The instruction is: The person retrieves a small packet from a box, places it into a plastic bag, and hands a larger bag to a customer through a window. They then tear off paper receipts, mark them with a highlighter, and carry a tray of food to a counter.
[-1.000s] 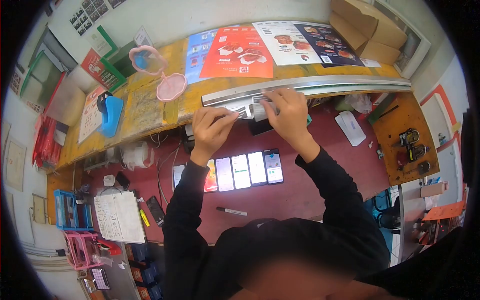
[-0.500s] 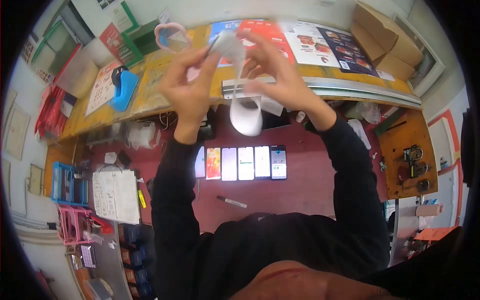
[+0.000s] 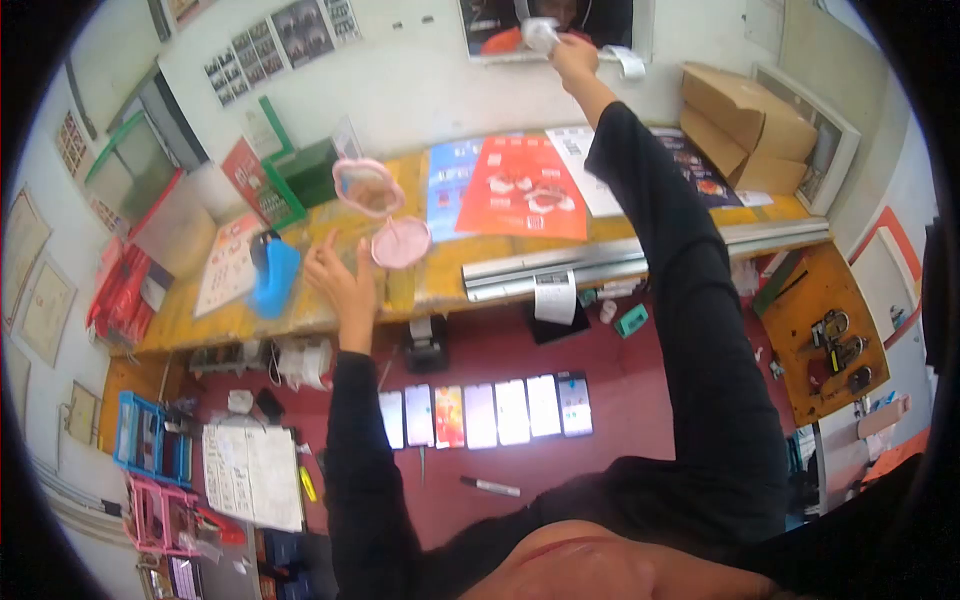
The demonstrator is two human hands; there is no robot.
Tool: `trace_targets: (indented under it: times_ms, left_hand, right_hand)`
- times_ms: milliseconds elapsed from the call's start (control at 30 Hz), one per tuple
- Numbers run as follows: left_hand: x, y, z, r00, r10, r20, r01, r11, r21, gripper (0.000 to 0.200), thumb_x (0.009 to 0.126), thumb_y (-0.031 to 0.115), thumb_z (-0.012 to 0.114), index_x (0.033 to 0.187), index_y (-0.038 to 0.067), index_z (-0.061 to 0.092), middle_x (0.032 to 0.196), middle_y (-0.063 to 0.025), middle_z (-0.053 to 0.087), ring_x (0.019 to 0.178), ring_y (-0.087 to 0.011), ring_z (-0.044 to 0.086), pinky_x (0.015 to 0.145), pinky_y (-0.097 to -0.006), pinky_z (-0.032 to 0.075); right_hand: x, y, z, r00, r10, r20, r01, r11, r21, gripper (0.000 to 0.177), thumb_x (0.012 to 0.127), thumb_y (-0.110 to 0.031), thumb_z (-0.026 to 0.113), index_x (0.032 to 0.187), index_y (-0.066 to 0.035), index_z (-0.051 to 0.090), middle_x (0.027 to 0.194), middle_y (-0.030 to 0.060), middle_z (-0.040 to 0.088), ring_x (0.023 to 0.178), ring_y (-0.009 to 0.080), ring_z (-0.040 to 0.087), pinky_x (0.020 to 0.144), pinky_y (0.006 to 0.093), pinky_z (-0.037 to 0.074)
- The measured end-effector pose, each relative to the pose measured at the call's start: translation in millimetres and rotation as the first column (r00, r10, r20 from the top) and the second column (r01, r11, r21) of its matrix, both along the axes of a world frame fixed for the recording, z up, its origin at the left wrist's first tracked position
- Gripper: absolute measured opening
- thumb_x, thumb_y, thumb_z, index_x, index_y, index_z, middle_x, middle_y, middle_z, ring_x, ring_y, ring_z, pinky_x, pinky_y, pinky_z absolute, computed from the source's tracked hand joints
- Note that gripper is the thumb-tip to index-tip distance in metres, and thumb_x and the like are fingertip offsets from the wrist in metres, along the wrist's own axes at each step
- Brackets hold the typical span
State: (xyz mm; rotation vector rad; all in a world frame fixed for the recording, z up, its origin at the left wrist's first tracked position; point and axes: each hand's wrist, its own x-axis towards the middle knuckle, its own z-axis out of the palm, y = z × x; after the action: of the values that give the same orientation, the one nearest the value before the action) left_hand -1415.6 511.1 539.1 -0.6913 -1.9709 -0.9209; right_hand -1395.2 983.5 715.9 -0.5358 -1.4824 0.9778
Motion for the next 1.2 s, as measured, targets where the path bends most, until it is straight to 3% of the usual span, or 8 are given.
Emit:
trace_targets:
  times_ms: [100,300,467,667,767,867,1067,1200]
  left_hand:
    - [0,7,-2,0.999,0.046,0.023,-0.045,0.997,-0.063,0.054,0.084,0.035,0.067,0.129,0.008,0.052,0.120,-0.0194,0.041,0.115,-0.0362,0.037,0.100,-0.0467,0.028]
    - [8,3,4,0.994,0.003,0.105,-0.004,1.000,0.006,0.050,0.085,0.033,0.066,0.125,0.006,0.052,0.118,-0.0183,0.042,0.116,-0.0358,0.037,0.101,-0.0473,0.027]
    - [4,5,1,0.995,0.008,0.096,-0.012,0.999,0.038,0.047,0.085,0.030,0.067,0.122,0.005,0.053,0.115,-0.0171,0.042,0.115,-0.0348,0.037,0.101,-0.0466,0.027]
    - [9,3,3,0.992,-0.001,0.129,-0.004,0.999,0.032,0.044,0.084,0.028,0.068,0.118,0.004,0.055,0.113,-0.0160,0.042,0.113,-0.0338,0.037,0.101,-0.0462,0.027]
    - [6,4,1,0.993,-0.001,0.119,-0.003,1.000,0.031,0.042,0.084,0.027,0.068,0.116,0.005,0.055,0.113,-0.0159,0.042,0.113,-0.0336,0.037,0.101,-0.0462,0.027]
    - [9,3,2,0.991,-0.004,0.133,0.000,0.999,0.033,0.040,0.084,0.027,0.068,0.115,0.005,0.056,0.112,-0.0159,0.042,0.113,-0.0336,0.037,0.100,-0.0461,0.028]
    - [9,2,3,0.989,-0.015,0.146,0.008,0.999,0.045,0.039,0.083,0.027,0.068,0.113,0.005,0.057,0.112,-0.0159,0.042,0.113,-0.0337,0.037,0.100,-0.0458,0.028]
    - [10,2,4,0.990,-0.017,0.140,0.008,0.998,0.065,0.038,0.083,0.027,0.068,0.112,0.004,0.057,0.112,-0.0159,0.042,0.112,-0.0341,0.038,0.099,-0.0458,0.028]
  right_hand:
    - [-3,5,-1,0.993,-0.076,0.095,0.072,0.996,0.053,0.033,0.074,-0.018,0.065,0.105,-0.010,0.071,0.098,0.0182,0.070,0.091,0.0365,0.066,0.081,0.0421,0.050]
    - [-53,0,-2,0.948,-0.318,0.031,0.316,0.947,0.048,0.037,0.075,-0.018,0.064,0.112,-0.014,0.061,0.103,0.0214,0.067,0.095,0.0396,0.064,0.081,0.0472,0.048]
    - [-84,10,-10,0.907,-0.375,0.189,0.359,0.926,0.116,0.012,0.082,-0.022,0.061,0.085,-0.015,0.070,0.092,0.0113,0.070,0.091,0.0341,0.067,0.077,0.0432,0.052]
    - [-103,21,-29,0.665,-0.643,0.379,0.279,0.685,0.673,0.043,0.087,-0.045,0.054,0.093,-0.007,0.073,0.113,0.0116,0.064,0.107,0.0295,0.057,0.080,0.0516,0.048]
    - [-89,11,-28,0.693,-0.569,0.443,0.180,0.731,0.658,0.069,0.088,-0.064,0.042,0.102,-0.002,0.071,0.121,0.0118,0.059,0.112,0.0291,0.050,0.089,0.0573,0.040]
    - [-91,16,-32,0.700,-0.618,0.358,0.167,0.628,0.760,0.081,0.086,-0.072,0.035,0.110,-0.003,0.069,0.121,0.0116,0.059,0.115,0.0301,0.049,0.097,0.0605,0.032]
    - [-86,11,-24,0.581,-0.590,0.560,0.087,0.730,0.678,0.081,0.086,-0.074,0.031,0.117,-0.006,0.065,0.125,0.0112,0.060,0.123,0.0303,0.048,0.096,0.0672,0.028]
    - [-82,5,-20,0.629,-0.512,0.585,0.086,0.794,0.602,0.081,0.087,-0.074,0.029,0.125,-0.008,0.058,0.128,0.0117,0.059,0.124,0.0321,0.049,0.098,0.0669,0.028]
